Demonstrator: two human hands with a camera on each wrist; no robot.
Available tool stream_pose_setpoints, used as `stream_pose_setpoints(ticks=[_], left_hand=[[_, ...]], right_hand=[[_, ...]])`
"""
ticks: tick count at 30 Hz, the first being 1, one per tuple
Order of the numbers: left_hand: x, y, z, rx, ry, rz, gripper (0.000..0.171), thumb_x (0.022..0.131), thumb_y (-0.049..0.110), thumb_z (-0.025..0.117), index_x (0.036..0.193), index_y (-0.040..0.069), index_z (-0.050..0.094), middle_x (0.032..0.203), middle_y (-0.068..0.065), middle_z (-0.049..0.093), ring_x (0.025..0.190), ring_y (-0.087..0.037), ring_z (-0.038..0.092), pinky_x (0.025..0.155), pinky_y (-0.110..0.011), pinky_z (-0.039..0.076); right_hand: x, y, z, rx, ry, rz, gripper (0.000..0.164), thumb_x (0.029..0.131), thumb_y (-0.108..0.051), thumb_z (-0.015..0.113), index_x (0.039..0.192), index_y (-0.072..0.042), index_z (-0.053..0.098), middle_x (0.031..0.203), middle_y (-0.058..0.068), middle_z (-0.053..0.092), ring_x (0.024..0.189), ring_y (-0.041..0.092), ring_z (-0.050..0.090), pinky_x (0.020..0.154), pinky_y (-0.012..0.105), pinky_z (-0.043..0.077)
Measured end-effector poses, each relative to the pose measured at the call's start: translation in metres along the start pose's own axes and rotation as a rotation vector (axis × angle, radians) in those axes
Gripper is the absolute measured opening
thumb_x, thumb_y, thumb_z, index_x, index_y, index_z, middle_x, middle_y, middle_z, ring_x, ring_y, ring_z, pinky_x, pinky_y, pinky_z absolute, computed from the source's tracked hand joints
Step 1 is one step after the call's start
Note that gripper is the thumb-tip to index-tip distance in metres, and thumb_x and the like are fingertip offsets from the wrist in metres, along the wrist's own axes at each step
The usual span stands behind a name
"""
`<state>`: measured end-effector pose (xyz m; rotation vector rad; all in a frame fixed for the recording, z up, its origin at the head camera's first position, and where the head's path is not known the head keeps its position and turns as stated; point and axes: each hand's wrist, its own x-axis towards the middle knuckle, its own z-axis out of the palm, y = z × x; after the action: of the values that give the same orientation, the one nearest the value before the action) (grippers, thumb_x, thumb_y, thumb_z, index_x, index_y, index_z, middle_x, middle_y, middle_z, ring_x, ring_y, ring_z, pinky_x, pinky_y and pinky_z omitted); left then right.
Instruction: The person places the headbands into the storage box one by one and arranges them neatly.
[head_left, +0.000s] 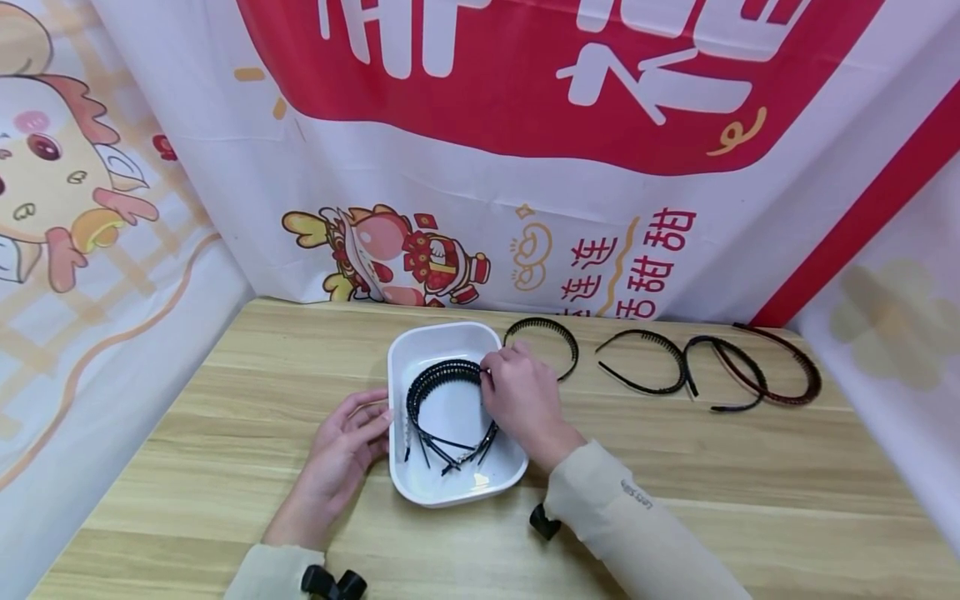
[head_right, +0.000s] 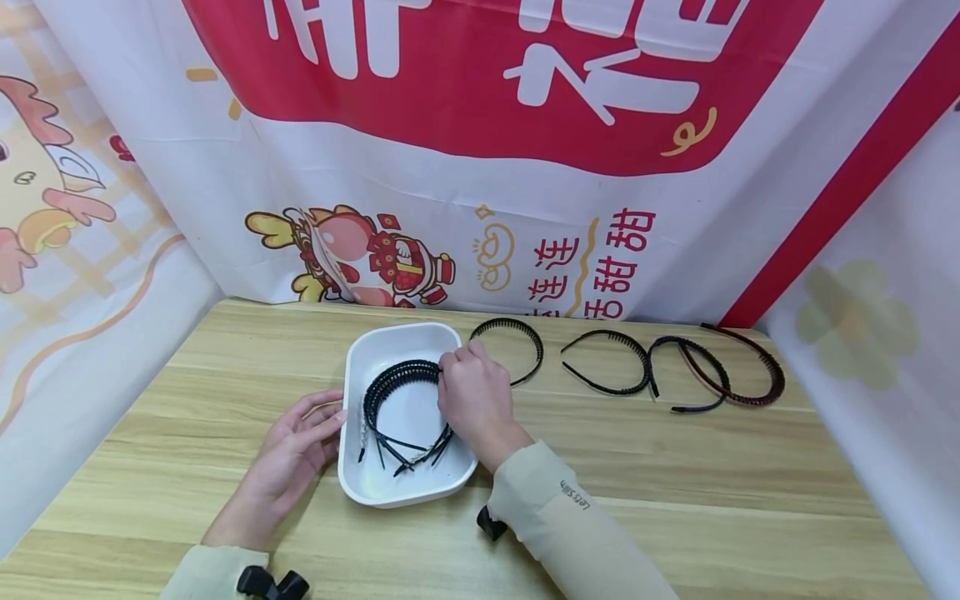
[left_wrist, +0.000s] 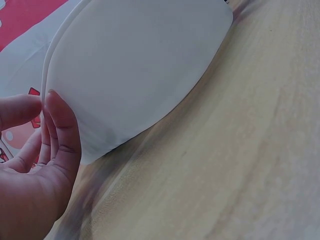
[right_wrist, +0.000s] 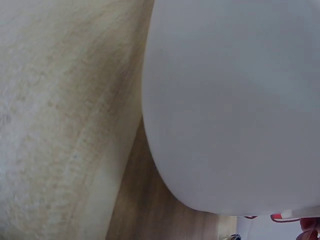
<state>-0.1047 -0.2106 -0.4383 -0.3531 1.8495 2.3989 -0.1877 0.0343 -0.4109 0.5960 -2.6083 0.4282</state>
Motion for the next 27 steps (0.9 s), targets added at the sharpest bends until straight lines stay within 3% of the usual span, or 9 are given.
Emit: stream_pose_setpoints(ticks=[9, 27], left_hand=[[0.0001, 0.0006, 0.0000, 0.005, 0.003, -0.011, 0.039, 0.102, 0.002, 0.066, 0.140, 0.008, 0.056, 0.110, 0.004, 0.072, 0.094, -0.012, 0.069, 0.084, -0.027, 0.061], [-0.0003, 0.0015, 0.0002, 0.010, 0.005, -0.019, 0.039, 0.102, 0.003, 0.066, 0.140, 0.009, 0.057, 0.110, 0.004, 0.071, 0.095, -0.013, 0.069, 0.084, -0.028, 0.061]], right_hand=[[-0.0004, 0.0009, 0.0021, -0.031, 0.019, -0.034, 0.004, 0.093, -0.014, 0.079, 0.097, -0.013, 0.080, 0.094, 0.001, 0.080, 0.085, 0.019, 0.062, 0.060, 0.036, 0.060], [-0.0003, 0.0015, 0.0023, 0.015, -0.003, 0.001, 0.006, 0.091, -0.010, 0.079, 0.095, -0.015, 0.080, 0.093, -0.001, 0.079, 0.084, 0.017, 0.059, 0.059, 0.036, 0.058]])
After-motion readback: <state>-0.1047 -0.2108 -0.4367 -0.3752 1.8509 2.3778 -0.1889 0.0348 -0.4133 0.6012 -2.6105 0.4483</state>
